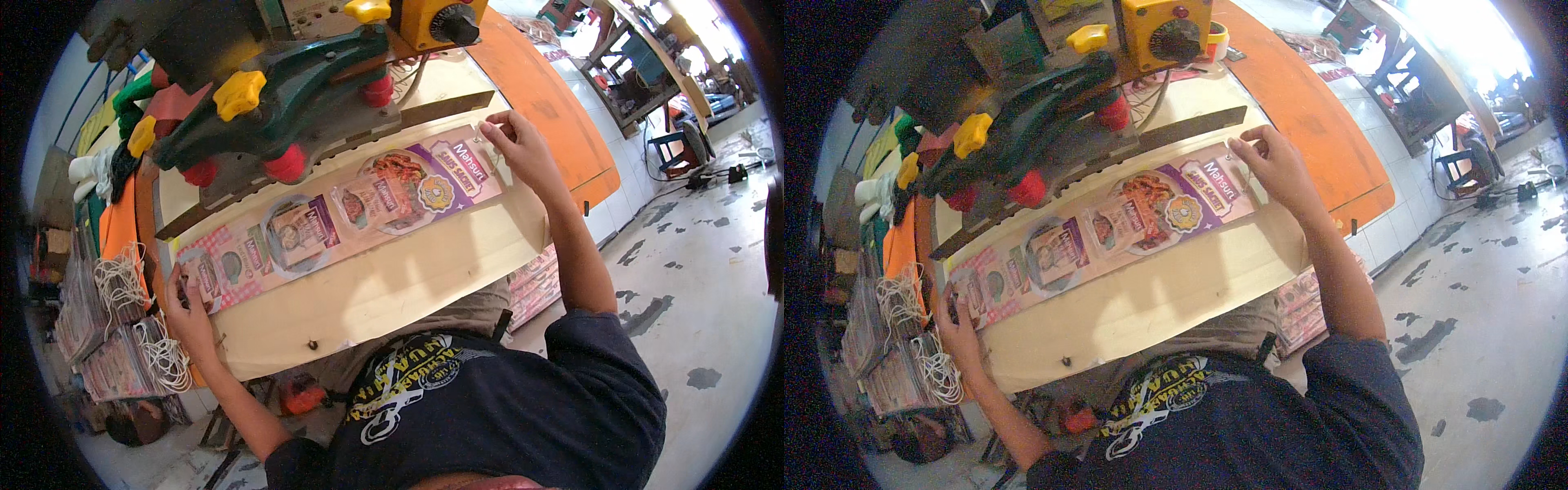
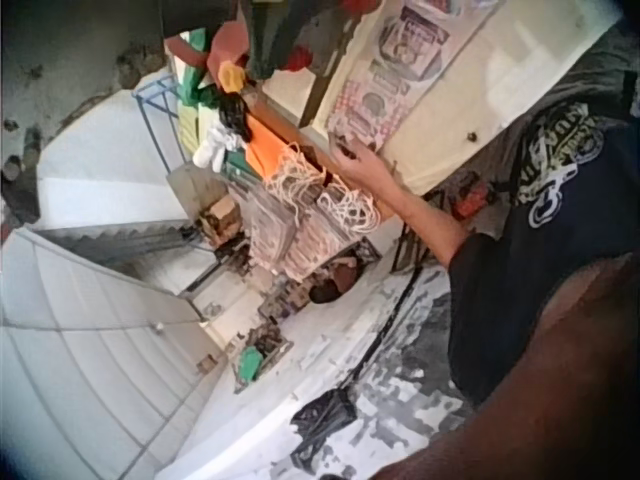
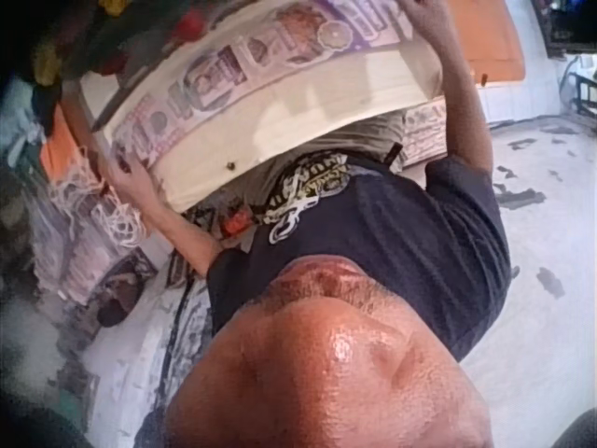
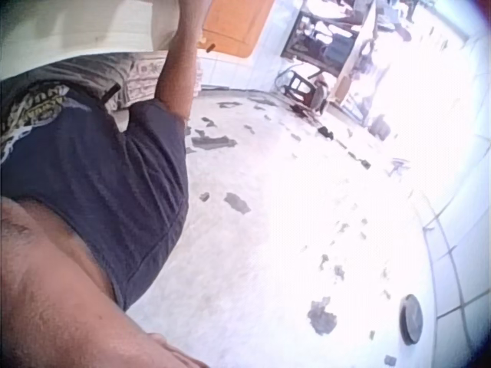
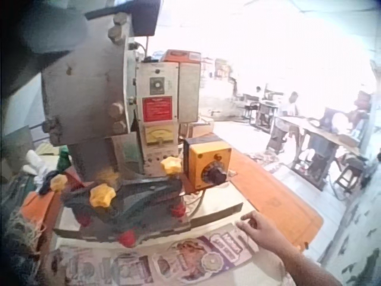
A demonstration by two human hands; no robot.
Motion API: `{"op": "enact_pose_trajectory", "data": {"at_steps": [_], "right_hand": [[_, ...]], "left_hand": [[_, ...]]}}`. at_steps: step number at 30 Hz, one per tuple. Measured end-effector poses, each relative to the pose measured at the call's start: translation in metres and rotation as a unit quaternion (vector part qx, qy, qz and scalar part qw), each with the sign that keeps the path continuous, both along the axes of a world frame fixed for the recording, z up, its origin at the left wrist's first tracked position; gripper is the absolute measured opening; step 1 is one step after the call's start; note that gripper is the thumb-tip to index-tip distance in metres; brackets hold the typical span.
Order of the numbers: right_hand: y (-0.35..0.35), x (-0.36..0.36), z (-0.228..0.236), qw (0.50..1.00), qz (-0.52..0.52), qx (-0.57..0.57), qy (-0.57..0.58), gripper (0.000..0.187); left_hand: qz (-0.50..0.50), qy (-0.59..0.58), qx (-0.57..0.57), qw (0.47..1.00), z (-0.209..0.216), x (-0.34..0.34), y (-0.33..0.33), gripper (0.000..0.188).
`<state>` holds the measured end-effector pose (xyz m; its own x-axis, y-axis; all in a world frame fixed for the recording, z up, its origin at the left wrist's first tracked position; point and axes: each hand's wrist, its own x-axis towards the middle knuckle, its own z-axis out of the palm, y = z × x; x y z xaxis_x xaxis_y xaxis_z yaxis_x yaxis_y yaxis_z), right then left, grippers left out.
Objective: The person aligns stacks of plastic sauce sachets inside a sealing machine, holds the edges as they are processed, and moves the sealed stacks to a pile on the table.
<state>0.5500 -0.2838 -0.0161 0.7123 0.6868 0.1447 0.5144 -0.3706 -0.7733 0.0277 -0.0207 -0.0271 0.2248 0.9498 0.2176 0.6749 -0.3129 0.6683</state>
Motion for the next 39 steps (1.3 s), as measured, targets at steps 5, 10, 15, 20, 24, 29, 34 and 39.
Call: {"op": "enact_pose_trajectory", "data": {"at_steps": [5,10,15,20,24,29,34,39], "right_hand": [[0.018,0.027,-0.006,0.996,-0.012,-0.035,0.084,0.048],[0.026,0.033,-0.016,0.997,-0.026,-0.025,0.074,0.046],[0.027,0.027,-0.018,0.995,-0.053,0.017,0.087,0.039],[0.026,0.025,-0.015,0.995,-0.072,0.005,0.073,0.032],[0.026,0.025,-0.014,0.995,-0.074,-0.001,0.059,0.029],[0.027,0.027,-0.015,0.994,-0.071,0.019,0.075,0.029],[0.028,0.024,-0.011,0.994,-0.058,0.004,0.091,0.028],[0.030,0.018,-0.012,0.993,-0.068,0.023,0.093,0.031]], "left_hand": [[0.010,0.006,0.000,1.000,-0.001,0.002,-0.001,0.044],[-0.009,0.040,0.057,0.998,-0.007,-0.005,0.001,0.049],[-0.006,0.049,0.065,0.997,-0.006,-0.004,0.000,0.048],[0.022,0.003,-0.025,0.999,0.004,0.007,-0.007,0.047],[0.008,0.042,0.025,0.999,0.003,0.003,-0.006,0.048],[0.003,0.055,0.051,0.997,-0.002,0.000,-0.002,0.051],[-0.009,0.067,0.078,0.995,-0.004,-0.002,0.000,0.051],[0.012,0.053,0.049,0.997,-0.001,0.002,-0.005,0.051]]}}
